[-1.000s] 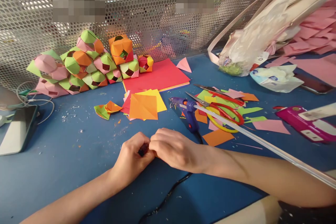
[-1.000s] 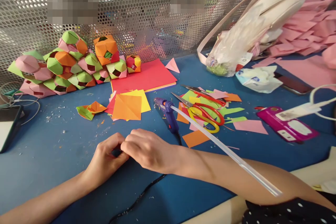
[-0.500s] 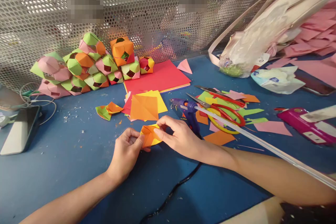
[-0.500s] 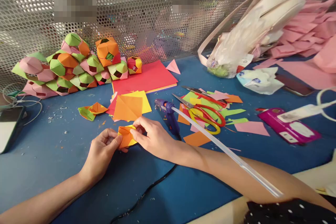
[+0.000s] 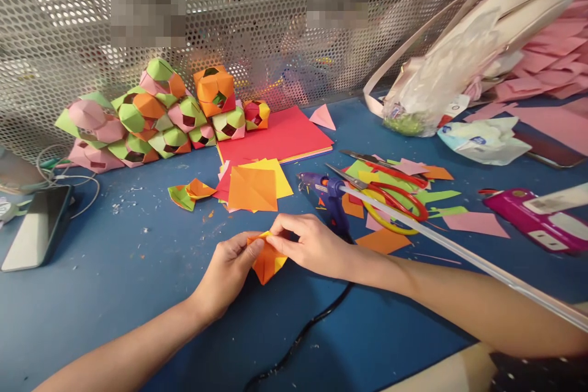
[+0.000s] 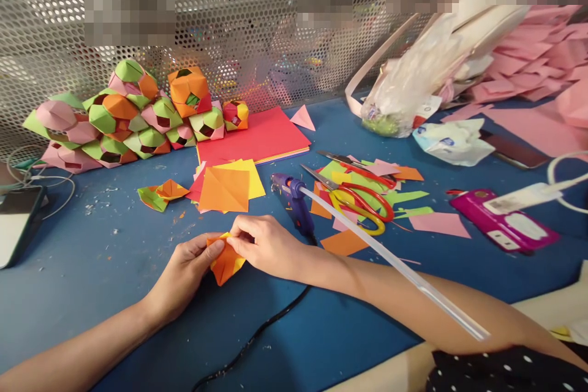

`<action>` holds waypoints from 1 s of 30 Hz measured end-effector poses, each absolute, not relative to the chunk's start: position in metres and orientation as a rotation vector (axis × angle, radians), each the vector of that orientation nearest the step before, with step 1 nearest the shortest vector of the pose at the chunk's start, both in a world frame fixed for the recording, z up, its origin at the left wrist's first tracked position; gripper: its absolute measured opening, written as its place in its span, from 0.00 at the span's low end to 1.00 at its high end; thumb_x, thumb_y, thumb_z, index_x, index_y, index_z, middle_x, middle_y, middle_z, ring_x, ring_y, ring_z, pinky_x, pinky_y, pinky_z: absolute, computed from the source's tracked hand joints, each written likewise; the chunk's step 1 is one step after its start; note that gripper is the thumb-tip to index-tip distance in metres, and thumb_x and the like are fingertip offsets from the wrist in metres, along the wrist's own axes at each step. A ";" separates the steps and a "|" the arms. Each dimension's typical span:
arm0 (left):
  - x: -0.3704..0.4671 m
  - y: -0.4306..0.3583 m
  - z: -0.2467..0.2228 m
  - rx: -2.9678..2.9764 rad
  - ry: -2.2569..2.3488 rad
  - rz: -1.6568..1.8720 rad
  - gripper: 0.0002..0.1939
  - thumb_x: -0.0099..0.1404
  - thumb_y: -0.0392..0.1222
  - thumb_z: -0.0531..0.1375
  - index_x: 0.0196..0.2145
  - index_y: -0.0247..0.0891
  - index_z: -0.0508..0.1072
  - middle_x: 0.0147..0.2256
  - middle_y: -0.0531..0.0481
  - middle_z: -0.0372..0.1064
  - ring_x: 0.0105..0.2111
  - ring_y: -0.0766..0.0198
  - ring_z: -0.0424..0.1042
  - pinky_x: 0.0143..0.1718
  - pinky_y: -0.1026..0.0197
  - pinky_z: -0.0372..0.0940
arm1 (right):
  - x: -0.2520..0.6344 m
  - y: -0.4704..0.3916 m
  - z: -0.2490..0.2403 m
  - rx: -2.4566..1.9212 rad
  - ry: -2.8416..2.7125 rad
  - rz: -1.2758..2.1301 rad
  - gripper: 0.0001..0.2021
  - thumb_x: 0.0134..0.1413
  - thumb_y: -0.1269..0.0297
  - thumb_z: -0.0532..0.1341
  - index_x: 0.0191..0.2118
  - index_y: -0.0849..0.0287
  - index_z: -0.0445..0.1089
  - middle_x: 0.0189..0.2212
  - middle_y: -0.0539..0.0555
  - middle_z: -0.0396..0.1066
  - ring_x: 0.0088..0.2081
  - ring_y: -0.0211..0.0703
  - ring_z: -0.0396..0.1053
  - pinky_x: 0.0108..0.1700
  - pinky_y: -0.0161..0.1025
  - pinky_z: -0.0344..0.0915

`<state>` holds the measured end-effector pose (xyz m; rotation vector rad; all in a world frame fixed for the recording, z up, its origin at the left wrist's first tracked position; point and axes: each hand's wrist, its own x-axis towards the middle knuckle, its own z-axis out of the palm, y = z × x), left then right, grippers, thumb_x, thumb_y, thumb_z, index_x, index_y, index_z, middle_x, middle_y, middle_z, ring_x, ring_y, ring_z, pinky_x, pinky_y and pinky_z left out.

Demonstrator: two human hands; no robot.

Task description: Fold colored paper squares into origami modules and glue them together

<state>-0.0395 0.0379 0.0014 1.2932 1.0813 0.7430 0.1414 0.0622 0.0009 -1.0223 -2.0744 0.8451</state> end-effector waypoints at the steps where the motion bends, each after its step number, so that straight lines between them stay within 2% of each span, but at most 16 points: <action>1: -0.040 0.038 0.001 1.332 1.099 0.736 0.15 0.66 0.46 0.52 0.43 0.37 0.73 0.40 0.48 0.73 0.40 0.60 0.69 0.43 0.61 0.63 | 0.141 0.062 0.002 -1.015 -2.084 0.859 0.06 0.56 0.67 0.56 0.27 0.58 0.62 0.21 0.47 0.63 0.24 0.33 0.61 0.27 0.31 0.58; 5: -0.041 0.039 0.000 1.441 1.146 0.708 0.15 0.66 0.45 0.52 0.41 0.38 0.76 0.37 0.50 0.74 0.37 0.61 0.69 0.40 0.63 0.63 | 0.139 0.060 0.001 -0.972 -2.101 0.814 0.08 0.58 0.67 0.54 0.28 0.59 0.63 0.23 0.48 0.64 0.25 0.33 0.61 0.29 0.31 0.59; 10: -0.041 0.038 0.000 1.552 1.148 0.684 0.15 0.66 0.46 0.52 0.36 0.37 0.77 0.30 0.52 0.73 0.31 0.63 0.68 0.32 0.66 0.62 | 0.139 0.061 -0.005 -0.921 -2.178 0.571 0.12 0.59 0.69 0.51 0.24 0.59 0.60 0.20 0.47 0.61 0.23 0.34 0.57 0.29 0.34 0.58; 12: -0.041 0.039 -0.001 1.546 1.162 0.708 0.15 0.65 0.46 0.53 0.37 0.37 0.77 0.31 0.51 0.73 0.32 0.63 0.68 0.33 0.66 0.62 | 0.140 0.061 -0.003 -0.921 -2.223 0.533 0.10 0.60 0.67 0.51 0.28 0.59 0.63 0.23 0.48 0.65 0.26 0.35 0.61 0.33 0.35 0.60; 14: -0.043 0.041 -0.001 1.512 1.210 0.753 0.15 0.65 0.47 0.53 0.39 0.36 0.76 0.33 0.50 0.74 0.34 0.62 0.69 0.35 0.65 0.62 | 0.145 0.060 0.002 -0.968 -2.241 0.585 0.06 0.60 0.64 0.53 0.37 0.59 0.65 0.30 0.51 0.69 0.32 0.37 0.66 0.36 0.35 0.63; 16: -0.045 0.044 -0.001 1.478 1.276 0.806 0.16 0.64 0.48 0.54 0.41 0.35 0.75 0.35 0.49 0.74 0.36 0.60 0.70 0.36 0.64 0.63 | 0.154 0.056 0.009 -1.031 -2.240 0.631 0.09 0.59 0.61 0.55 0.43 0.59 0.63 0.36 0.52 0.70 0.34 0.37 0.68 0.37 0.34 0.65; 20: -0.048 0.049 -0.003 1.435 1.370 0.882 0.17 0.63 0.50 0.55 0.39 0.34 0.75 0.37 0.47 0.75 0.38 0.58 0.70 0.39 0.63 0.62 | 0.186 0.042 0.014 -1.101 -2.316 0.426 0.07 0.61 0.64 0.53 0.36 0.59 0.65 0.28 0.51 0.69 0.29 0.37 0.67 0.33 0.35 0.63; 22: -0.048 0.051 -0.004 1.419 1.377 0.893 0.17 0.62 0.50 0.55 0.38 0.34 0.75 0.37 0.47 0.75 0.39 0.57 0.70 0.39 0.63 0.62 | 0.207 0.039 0.010 -1.166 -2.337 0.205 0.10 0.61 0.63 0.52 0.30 0.59 0.64 0.23 0.50 0.66 0.26 0.38 0.65 0.30 0.36 0.60; 24: -0.046 0.053 -0.004 1.401 1.368 0.900 0.17 0.62 0.49 0.56 0.38 0.33 0.75 0.36 0.46 0.75 0.38 0.57 0.70 0.39 0.63 0.63 | 0.226 0.041 0.004 -1.353 -2.313 -0.010 0.13 0.61 0.59 0.53 0.27 0.59 0.63 0.23 0.51 0.66 0.25 0.39 0.64 0.29 0.37 0.59; 27: -0.044 0.054 -0.004 1.385 1.363 0.891 0.17 0.62 0.49 0.55 0.37 0.33 0.75 0.34 0.47 0.74 0.36 0.58 0.70 0.36 0.63 0.63 | 0.241 0.054 -0.003 -1.563 -2.215 -0.143 0.14 0.57 0.52 0.55 0.33 0.59 0.66 0.26 0.54 0.69 0.27 0.43 0.67 0.29 0.37 0.60; 30: -0.044 0.053 -0.004 1.390 1.379 0.883 0.17 0.62 0.49 0.55 0.36 0.33 0.75 0.34 0.47 0.74 0.35 0.58 0.70 0.35 0.63 0.63 | 0.237 0.072 -0.005 -1.647 -2.211 -0.012 0.15 0.56 0.51 0.55 0.36 0.59 0.67 0.28 0.55 0.71 0.31 0.46 0.70 0.30 0.37 0.61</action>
